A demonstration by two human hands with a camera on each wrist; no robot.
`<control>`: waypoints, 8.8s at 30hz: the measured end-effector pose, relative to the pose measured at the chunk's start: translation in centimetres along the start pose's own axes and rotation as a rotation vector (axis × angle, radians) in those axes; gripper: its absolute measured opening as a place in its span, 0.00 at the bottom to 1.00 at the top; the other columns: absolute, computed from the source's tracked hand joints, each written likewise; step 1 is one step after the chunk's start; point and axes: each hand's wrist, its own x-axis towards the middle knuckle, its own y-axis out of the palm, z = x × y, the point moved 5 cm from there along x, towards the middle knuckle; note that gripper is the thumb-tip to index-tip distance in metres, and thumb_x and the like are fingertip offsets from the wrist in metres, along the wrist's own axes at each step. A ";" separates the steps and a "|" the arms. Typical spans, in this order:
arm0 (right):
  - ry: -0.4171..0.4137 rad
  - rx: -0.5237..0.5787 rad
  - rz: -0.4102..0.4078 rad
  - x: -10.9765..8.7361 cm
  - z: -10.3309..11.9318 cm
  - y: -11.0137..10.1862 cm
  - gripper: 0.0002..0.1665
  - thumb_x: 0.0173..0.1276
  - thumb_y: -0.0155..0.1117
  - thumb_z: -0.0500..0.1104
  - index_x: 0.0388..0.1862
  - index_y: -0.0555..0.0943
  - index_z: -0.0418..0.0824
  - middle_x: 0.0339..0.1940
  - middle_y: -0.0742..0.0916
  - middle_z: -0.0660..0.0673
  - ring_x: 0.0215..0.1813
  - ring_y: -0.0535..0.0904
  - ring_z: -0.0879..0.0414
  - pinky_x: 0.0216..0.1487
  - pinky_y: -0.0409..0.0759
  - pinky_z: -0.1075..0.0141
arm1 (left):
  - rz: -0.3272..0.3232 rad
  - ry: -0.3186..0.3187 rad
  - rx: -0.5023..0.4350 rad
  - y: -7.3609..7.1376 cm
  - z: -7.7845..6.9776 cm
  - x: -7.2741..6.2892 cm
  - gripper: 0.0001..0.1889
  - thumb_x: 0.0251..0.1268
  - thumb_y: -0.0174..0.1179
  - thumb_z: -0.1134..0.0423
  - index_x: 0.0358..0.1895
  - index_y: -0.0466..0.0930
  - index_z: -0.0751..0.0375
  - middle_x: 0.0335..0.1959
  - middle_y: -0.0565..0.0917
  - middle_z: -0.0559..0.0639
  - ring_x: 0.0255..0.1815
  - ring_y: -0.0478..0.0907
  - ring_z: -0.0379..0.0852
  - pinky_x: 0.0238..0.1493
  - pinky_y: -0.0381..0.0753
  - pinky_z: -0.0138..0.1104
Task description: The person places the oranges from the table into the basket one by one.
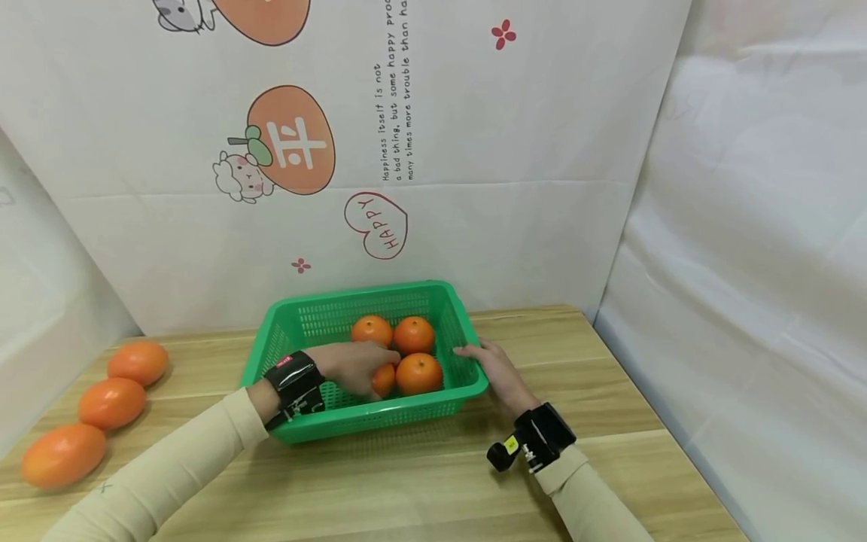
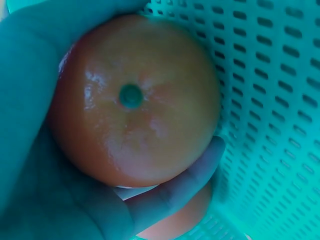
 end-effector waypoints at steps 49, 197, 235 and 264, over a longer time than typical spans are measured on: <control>-0.014 -0.034 -0.007 0.1 1.4 -1.2 0.39 0.80 0.54 0.50 0.81 0.62 0.31 0.54 0.90 0.40 0.45 0.90 0.58 0.48 0.89 0.64 | -0.080 0.059 -0.087 -2.1 -0.8 0.1 0.29 0.65 0.74 0.51 0.67 0.77 0.54 0.60 0.84 0.48 0.47 0.75 0.41 0.52 0.77 0.35; 0.052 -0.085 0.188 -1.0 0.0 0.3 0.43 0.78 0.56 0.50 0.82 0.58 0.29 0.66 0.83 0.31 0.53 0.85 0.57 0.56 0.85 0.65 | -0.775 0.002 0.015 -2.8 4.8 -18.4 0.12 0.66 0.73 0.63 0.50 0.85 0.56 0.53 0.82 0.53 0.52 0.83 0.54 0.50 0.86 0.48; 0.043 -0.112 0.176 -0.6 0.1 0.3 0.44 0.76 0.56 0.51 0.83 0.58 0.31 0.67 0.83 0.31 0.57 0.85 0.54 0.58 0.84 0.65 | -0.693 -0.346 -0.054 -0.6 10.7 -24.6 0.30 0.66 0.72 0.43 0.60 0.82 0.62 0.60 0.79 0.66 0.55 0.81 0.66 0.50 0.83 0.60; 0.050 -0.090 0.182 -0.6 -0.1 0.3 0.44 0.77 0.56 0.51 0.84 0.57 0.32 0.69 0.82 0.32 0.56 0.85 0.58 0.58 0.84 0.66 | -0.450 -0.559 -0.124 3.1 16.7 -27.7 0.44 0.67 0.69 0.40 0.67 0.72 0.79 0.60 0.70 0.87 0.55 0.73 0.83 0.47 0.78 0.67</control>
